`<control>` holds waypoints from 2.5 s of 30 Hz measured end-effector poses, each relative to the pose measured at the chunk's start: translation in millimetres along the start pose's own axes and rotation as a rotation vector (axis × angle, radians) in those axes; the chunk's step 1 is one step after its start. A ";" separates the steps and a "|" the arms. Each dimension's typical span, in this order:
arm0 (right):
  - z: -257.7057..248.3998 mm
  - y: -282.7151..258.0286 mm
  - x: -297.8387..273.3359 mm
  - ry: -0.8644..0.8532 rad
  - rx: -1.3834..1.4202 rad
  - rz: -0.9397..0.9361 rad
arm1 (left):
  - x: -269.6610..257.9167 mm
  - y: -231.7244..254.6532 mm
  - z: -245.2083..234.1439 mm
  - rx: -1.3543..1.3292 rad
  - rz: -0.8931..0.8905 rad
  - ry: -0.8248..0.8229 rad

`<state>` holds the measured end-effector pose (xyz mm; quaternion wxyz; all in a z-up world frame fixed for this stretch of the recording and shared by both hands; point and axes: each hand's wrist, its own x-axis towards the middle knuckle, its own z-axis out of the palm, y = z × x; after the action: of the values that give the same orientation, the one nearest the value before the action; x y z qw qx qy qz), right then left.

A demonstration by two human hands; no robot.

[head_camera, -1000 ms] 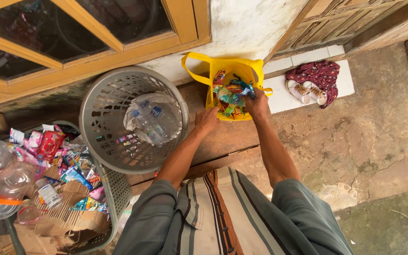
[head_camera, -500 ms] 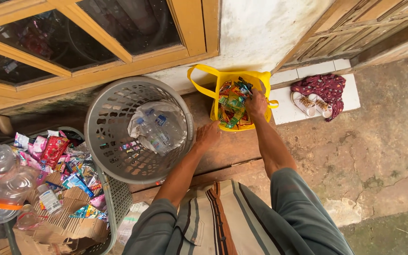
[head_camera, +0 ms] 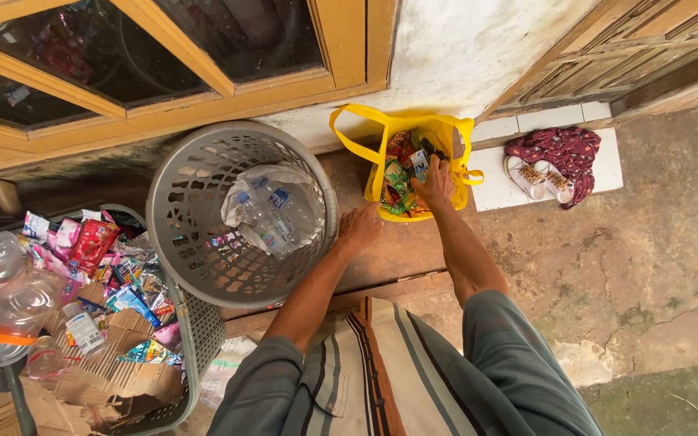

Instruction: The recorder sorts plastic bottles, food sachets, and cardboard into different containers.

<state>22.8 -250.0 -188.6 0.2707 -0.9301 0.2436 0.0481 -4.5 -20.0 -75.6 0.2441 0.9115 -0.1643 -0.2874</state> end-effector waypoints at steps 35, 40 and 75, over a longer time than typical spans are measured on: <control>-55.4 -61.5 -81.7 0.164 0.300 -0.159 | -77.6 -35.5 -52.6 -0.513 0.369 0.487; -46.4 -99.8 -98.6 0.153 0.325 -0.224 | -123.2 -84.2 -77.7 -0.537 0.318 0.608; 53.4 -367.9 -250.1 -0.030 0.234 -0.893 | -380.8 -344.1 -106.4 -0.772 -0.224 1.257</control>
<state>-17.9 155.2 -2.0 0.3714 -0.9064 -0.1811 -0.0876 -182.8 469.3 -16.1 0.5639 0.7649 0.2126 0.2275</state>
